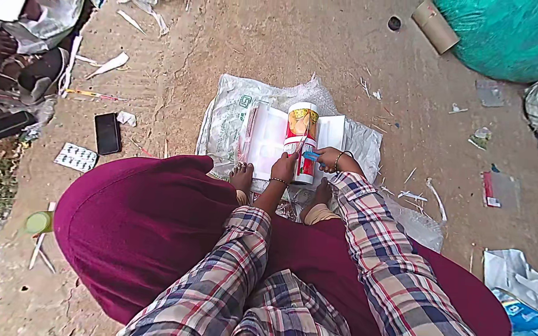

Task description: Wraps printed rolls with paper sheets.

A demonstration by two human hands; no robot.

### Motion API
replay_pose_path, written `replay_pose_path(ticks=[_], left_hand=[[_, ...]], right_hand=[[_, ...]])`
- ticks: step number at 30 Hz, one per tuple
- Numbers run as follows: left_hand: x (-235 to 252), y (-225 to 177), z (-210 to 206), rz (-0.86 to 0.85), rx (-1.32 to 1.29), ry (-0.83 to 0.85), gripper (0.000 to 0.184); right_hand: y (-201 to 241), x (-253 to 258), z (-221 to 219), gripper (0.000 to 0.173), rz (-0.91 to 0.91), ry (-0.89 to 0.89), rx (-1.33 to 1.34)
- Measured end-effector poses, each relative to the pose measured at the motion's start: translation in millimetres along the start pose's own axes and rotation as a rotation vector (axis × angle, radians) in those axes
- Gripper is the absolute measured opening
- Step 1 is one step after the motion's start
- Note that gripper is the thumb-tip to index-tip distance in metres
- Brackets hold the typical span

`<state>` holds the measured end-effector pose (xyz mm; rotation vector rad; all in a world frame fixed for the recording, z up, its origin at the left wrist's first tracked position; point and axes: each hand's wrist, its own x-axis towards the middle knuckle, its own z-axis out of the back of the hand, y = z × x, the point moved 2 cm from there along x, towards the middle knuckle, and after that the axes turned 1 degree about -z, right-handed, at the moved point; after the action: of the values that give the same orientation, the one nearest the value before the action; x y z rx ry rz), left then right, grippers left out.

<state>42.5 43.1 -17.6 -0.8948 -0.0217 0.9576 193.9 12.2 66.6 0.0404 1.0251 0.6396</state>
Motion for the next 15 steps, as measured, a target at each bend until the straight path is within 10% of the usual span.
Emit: replay_pose_path(ticks=[5,15], left_hand=[[0.5,16.3,3.3,0.045,-0.152,-0.046,0.047],[-11.4,32.9,10.3,0.087,-0.227,-0.201,0.041]], right_hand=[[-21.9,1.6,-33.7,0.06,0.131,-0.446,0.313],[-29.5,32.0,-99.5,0.094,0.184,-0.63,0.167]])
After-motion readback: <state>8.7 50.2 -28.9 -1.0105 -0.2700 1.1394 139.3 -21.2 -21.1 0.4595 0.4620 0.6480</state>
